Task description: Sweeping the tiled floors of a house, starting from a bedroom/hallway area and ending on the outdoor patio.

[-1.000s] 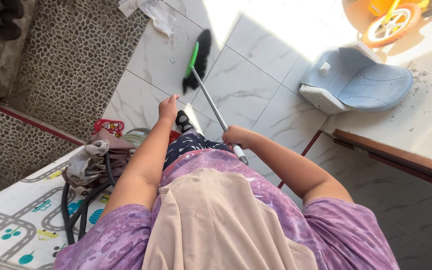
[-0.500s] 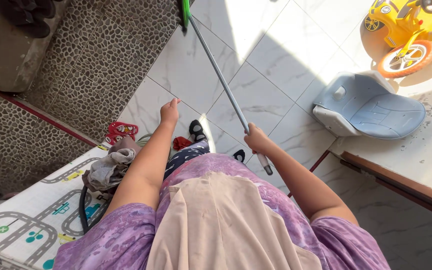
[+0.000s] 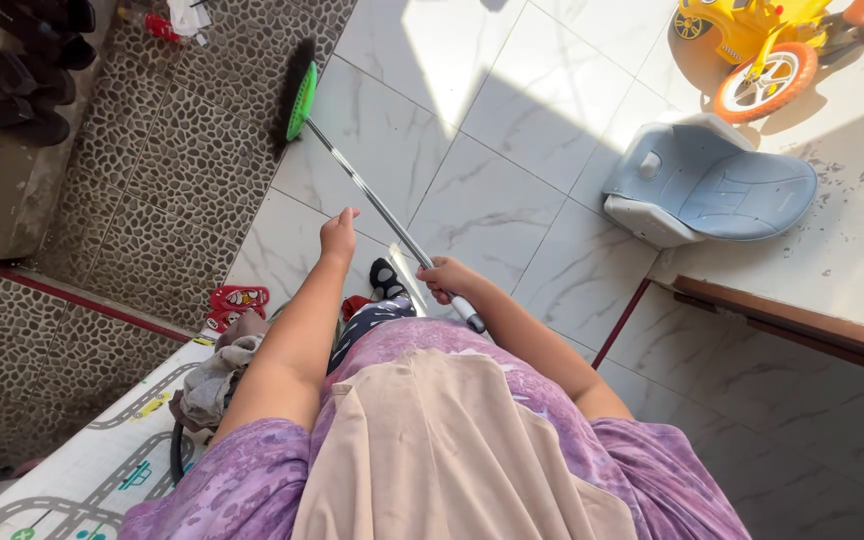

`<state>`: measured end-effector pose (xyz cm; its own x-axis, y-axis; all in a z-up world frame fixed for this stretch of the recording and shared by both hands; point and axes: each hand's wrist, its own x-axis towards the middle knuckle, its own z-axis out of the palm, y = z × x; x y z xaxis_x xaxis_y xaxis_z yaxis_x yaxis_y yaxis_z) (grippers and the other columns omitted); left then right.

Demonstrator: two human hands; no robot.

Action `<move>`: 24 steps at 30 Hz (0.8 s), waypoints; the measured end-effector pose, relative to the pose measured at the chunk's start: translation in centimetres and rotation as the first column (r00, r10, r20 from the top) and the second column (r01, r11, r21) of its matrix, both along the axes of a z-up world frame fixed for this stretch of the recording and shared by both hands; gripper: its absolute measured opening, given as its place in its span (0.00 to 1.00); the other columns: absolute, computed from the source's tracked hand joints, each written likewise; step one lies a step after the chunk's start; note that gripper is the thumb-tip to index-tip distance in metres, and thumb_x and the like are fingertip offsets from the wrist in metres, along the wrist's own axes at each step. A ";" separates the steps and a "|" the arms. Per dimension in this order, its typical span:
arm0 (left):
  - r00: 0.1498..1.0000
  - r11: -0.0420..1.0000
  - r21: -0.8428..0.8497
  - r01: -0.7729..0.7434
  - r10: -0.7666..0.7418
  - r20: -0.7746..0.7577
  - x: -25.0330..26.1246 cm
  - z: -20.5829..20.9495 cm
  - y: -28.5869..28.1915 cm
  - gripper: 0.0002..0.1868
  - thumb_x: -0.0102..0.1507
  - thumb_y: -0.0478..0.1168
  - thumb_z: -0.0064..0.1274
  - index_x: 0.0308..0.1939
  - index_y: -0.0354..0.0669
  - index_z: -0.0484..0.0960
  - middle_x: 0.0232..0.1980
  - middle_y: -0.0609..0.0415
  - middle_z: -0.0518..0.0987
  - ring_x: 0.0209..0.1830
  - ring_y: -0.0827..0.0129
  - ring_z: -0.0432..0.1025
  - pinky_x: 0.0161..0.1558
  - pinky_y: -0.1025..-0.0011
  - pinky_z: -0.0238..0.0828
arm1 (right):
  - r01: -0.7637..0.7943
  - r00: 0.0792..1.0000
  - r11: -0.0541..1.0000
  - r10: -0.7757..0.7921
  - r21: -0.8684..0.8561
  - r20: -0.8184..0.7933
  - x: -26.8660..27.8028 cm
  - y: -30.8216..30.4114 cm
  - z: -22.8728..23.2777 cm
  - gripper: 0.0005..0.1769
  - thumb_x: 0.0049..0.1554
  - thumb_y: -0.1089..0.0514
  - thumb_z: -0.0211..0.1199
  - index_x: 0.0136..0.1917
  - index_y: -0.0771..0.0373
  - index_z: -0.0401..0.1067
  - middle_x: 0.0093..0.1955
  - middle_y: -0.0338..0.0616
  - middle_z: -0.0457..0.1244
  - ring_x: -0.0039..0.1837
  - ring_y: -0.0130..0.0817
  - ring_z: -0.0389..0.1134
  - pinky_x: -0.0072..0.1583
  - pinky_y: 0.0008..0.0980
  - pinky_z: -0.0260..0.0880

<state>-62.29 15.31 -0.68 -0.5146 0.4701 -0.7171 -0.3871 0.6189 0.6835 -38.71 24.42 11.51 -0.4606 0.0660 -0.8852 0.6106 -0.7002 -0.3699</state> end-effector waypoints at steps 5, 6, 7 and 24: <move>0.996 0.998 -0.038 0.051 -0.048 0.069 0.2 3.1 2.8 0.26 0.69 0.53 0.41 0.59 0.42 0.84 0.31 0.62 0.65 0.30 0.76 0.61 0.40 0.74 0.65 | 0.060 0.998 0.996 -0.060 0.066 -0.012 5.6 1.9 5.3 0.10 0.61 0.57 0.62 0.52 0.63 0.65 0.27 0.32 0.52 0.23 0.23 0.53 0.26 0.27 0.51; 0.996 0.998 -0.029 0.050 -0.048 0.080 0.2 3.4 3.3 0.25 0.68 0.53 0.41 0.58 0.42 0.84 0.29 0.65 0.62 0.27 0.78 0.58 0.36 0.76 0.63 | 0.028 0.999 0.993 -0.030 0.112 0.016 7.5 2.2 6.1 0.11 0.60 0.56 0.61 0.52 0.63 0.66 0.26 0.32 0.52 0.22 0.23 0.53 0.25 0.28 0.49; 0.995 0.998 -0.024 0.062 -0.060 0.080 0.2 3.1 3.6 0.25 0.68 0.53 0.41 0.58 0.42 0.84 0.29 0.65 0.62 0.27 0.78 0.58 0.36 0.76 0.63 | 0.040 0.999 0.992 -0.042 0.116 0.017 9.5 1.6 7.6 0.11 0.60 0.56 0.61 0.52 0.63 0.66 0.26 0.32 0.52 0.22 0.23 0.53 0.25 0.28 0.49; 0.995 0.998 -0.057 0.040 -0.035 0.093 0.0 2.5 4.1 0.25 0.69 0.53 0.42 0.59 0.41 0.83 0.25 0.66 0.60 0.22 0.80 0.55 0.30 0.76 0.58 | 0.212 0.902 0.970 -0.148 -0.118 0.406 20.2 -4.4 6.6 0.10 0.58 0.58 0.61 0.49 0.67 0.74 0.40 0.44 0.68 0.37 0.30 0.69 0.36 0.37 0.72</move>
<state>-62.29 19.36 1.81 -0.4279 0.4435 -0.7876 -0.4227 0.6720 0.6081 -18.47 20.06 18.07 -0.0677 -0.0388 -0.9969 0.5413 -0.8408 -0.0040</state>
